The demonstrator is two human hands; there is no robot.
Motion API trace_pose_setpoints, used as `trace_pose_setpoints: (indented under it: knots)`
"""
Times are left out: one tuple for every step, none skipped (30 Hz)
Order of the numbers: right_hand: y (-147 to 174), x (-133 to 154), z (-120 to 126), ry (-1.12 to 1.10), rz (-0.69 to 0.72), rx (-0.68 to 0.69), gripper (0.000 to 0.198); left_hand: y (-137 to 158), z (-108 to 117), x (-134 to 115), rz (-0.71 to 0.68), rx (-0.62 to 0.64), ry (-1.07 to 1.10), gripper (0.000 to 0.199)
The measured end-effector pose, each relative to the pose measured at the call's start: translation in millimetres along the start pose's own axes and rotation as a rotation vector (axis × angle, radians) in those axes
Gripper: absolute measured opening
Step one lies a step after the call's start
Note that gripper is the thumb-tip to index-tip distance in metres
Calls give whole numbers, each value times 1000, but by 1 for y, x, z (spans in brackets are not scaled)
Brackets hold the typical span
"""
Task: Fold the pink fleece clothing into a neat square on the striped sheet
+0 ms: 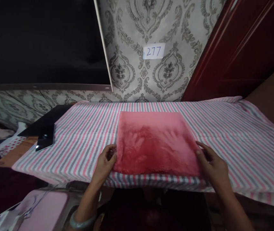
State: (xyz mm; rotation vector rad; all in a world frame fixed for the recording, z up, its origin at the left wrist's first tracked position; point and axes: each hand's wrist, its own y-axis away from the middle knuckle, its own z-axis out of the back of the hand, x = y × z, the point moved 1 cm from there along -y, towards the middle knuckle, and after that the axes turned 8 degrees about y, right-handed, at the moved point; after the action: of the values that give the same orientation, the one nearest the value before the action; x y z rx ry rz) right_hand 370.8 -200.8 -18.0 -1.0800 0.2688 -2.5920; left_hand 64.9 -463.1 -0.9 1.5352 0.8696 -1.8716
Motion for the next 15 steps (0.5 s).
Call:
trace_pose_setpoints:
  knots:
    - [-1, 0, 0, -8, 2, 5, 68, -3, 1, 1, 14, 11, 9, 38]
    - [-1, -1, -1, -17, 10, 9, 67, -6, 1, 2, 12, 22, 4, 36]
    - [-2, -2, -1, -28, 18, 11, 67, -8, 1, 1, -3, 32, -16, 34]
    - [-2, -3, -2, -39, 26, 13, 66, -11, 1, -1, -27, 41, -49, 30]
    - [-2, -3, -2, -47, 33, 15, 65, -13, 1, -4, -54, 50, -88, 27]
    - [-2, -4, -3, -53, 38, 15, 64, -15, 0, -7, -82, 55, -126, 24]
    - [-2, -5, -3, -59, 39, 16, 64, -17, -2, -11, -106, 55, -159, 21]
    - [-2, -6, -4, -65, 37, 17, 64, -17, -4, -14, -131, 46, -179, 19]
    - [-2, -7, -4, -71, 32, 16, 64, -17, -7, -18, -159, 28, -189, 16]
    - [-2, -8, -5, -77, 26, 15, 65, -17, -9, -21, -193, 5, -192, 14]
    - [-2, -9, -5, -83, 18, 16, 66, -16, -12, -24, -232, -20, -194, 12]
    - [-2, -9, -6, -88, 11, 19, 68, -14, -15, -27, -267, -41, -198, 10]
    - [-1, -10, -6, -91, 3, 22, 69, -13, -18, -29, -288, -54, -206, 9]
    - [-1, -11, -7, -92, -6, 29, 69, -11, -21, -30, -290, -58, -213, 10]
    - [-1, -11, -7, -90, -15, 35, 69, -10, -23, -31, -272, -54, -215, 12]
